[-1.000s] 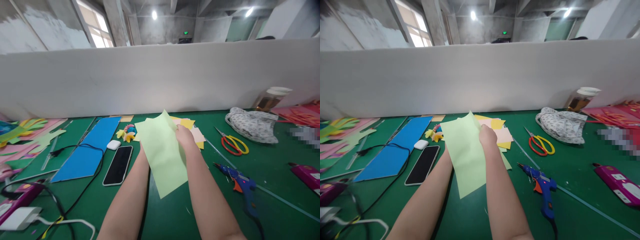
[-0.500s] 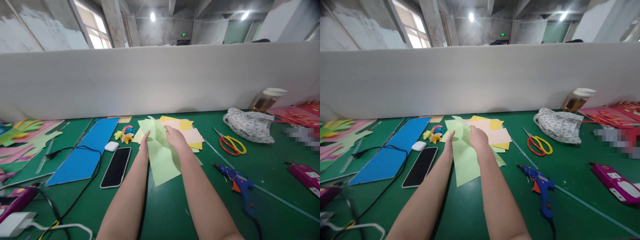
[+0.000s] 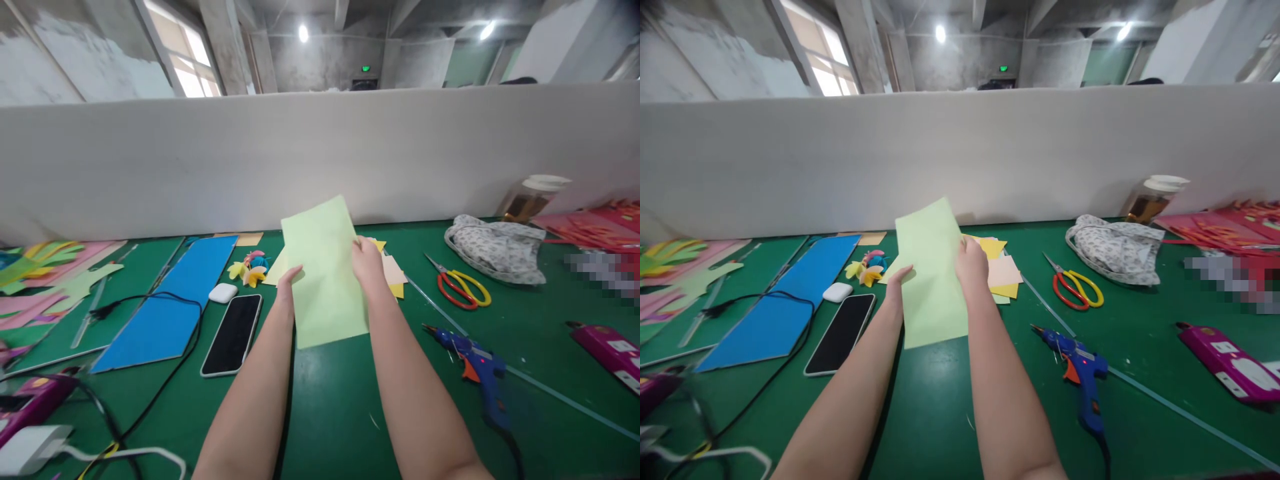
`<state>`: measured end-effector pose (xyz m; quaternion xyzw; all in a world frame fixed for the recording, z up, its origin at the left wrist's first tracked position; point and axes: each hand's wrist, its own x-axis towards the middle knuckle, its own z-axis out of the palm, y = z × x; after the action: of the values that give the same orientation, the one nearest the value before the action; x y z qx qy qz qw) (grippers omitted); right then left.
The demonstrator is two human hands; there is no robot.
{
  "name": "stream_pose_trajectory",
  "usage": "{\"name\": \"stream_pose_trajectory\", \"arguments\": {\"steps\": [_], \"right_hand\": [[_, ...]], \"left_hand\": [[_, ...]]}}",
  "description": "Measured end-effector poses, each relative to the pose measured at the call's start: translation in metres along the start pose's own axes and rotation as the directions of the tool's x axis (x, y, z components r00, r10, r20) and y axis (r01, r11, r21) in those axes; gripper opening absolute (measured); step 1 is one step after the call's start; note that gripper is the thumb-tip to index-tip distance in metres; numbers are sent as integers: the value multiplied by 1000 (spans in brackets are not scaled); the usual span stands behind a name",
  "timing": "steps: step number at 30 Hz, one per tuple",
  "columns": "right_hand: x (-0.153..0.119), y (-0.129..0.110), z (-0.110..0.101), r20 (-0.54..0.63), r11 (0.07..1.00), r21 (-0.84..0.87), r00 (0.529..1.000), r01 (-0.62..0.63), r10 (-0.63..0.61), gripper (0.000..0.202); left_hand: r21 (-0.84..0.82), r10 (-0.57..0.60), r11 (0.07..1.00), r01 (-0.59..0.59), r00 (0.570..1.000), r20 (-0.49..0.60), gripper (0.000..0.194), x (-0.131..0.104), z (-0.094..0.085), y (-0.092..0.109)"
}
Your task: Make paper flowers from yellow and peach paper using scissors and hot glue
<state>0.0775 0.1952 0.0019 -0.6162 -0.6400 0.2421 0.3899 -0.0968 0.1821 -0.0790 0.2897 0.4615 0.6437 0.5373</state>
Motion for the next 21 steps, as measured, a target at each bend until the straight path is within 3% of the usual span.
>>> {"name": "stream_pose_trajectory", "arguments": {"steps": [5,11,15,21], "right_hand": [[1,0,-7,-91,978,204,996,40,-22,35],[-20,-4,-36,-50,922,374,995,101,-89,38],[-48,5,-72,28,893,446,997,52,-72,54],[-83,40,-109,160,871,489,986,-46,-38,57]], "left_hand": [[164,30,986,-44,996,85,52,-2,-2,7],[487,13,869,-81,990,140,41,-29,-13,27],[699,-124,714,-34,977,174,37,-48,-13,68],[904,-305,423,-59,930,203,35,-55,12,145]]}}
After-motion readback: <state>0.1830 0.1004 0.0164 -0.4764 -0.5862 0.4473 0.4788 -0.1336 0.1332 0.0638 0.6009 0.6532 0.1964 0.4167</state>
